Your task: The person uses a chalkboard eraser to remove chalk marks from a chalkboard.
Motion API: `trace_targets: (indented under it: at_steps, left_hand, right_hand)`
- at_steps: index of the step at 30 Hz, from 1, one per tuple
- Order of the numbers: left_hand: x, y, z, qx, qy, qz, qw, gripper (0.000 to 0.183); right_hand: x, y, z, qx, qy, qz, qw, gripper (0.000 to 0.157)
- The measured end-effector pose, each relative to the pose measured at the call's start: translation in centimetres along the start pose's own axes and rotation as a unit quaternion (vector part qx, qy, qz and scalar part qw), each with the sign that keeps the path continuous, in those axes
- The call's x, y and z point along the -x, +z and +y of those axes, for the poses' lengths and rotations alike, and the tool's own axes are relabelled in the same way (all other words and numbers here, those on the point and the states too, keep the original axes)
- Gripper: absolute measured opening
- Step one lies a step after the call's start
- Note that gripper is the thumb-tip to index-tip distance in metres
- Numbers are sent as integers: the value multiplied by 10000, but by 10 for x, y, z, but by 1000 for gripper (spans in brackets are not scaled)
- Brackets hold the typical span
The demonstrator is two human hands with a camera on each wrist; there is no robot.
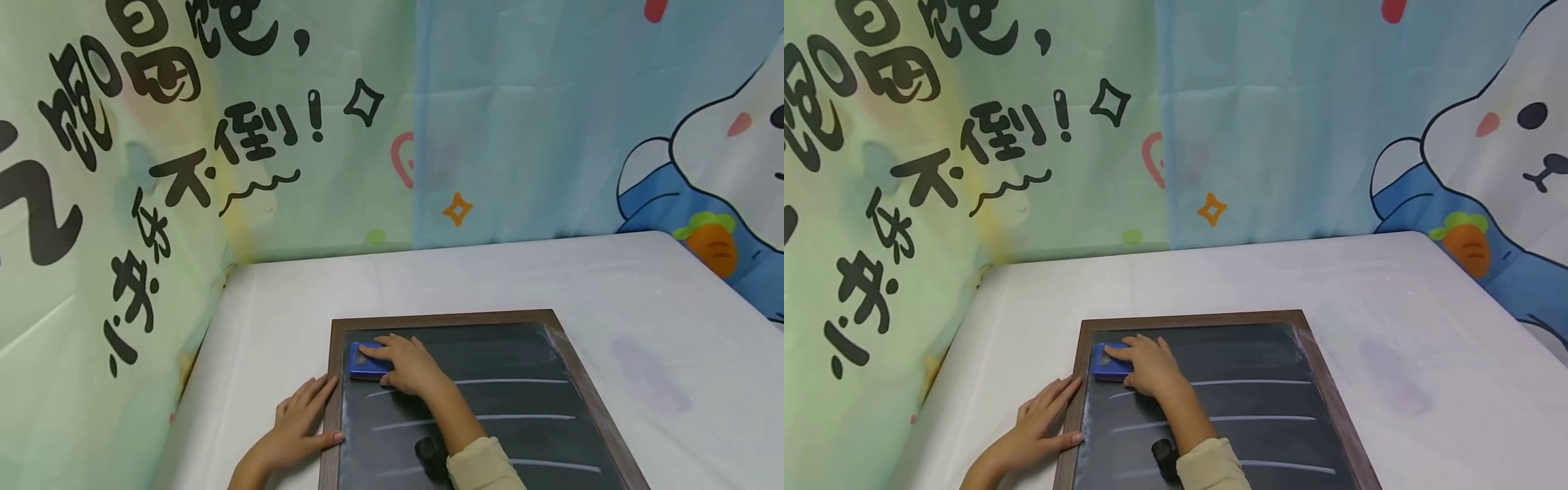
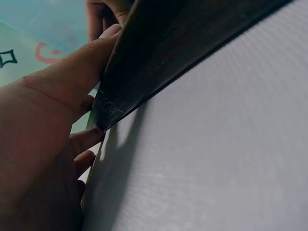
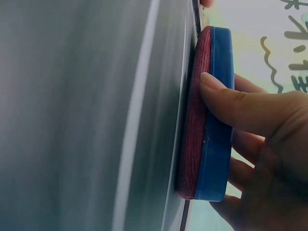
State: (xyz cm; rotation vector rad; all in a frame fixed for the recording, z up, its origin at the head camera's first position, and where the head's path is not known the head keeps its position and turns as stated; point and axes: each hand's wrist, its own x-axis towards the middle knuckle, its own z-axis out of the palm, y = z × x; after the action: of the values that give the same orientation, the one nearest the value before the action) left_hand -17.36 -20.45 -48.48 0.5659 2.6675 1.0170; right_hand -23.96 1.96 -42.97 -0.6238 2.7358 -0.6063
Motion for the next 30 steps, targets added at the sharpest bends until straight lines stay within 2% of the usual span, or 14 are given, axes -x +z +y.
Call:
trace_targets:
  at_steps: [8,16,22,30]
  left_hand:
    - [0,0,1,97,42,-15,9999,80]
    - [2,0,1,161,-50,-33,9999,80]
    - [2,0,0,198,-43,-30,9998,79]
    - [3,0,2,198,-25,-41,9998,79]
  right_hand:
    - [12,-8,24,-230,351,93,9991,59]
    - [33,-26,55,-193,668,133,9975,61]
    - [46,-32,72,-252,752,268,9965,61]
    - [66,-44,106,-274,1090,351,9930,62]
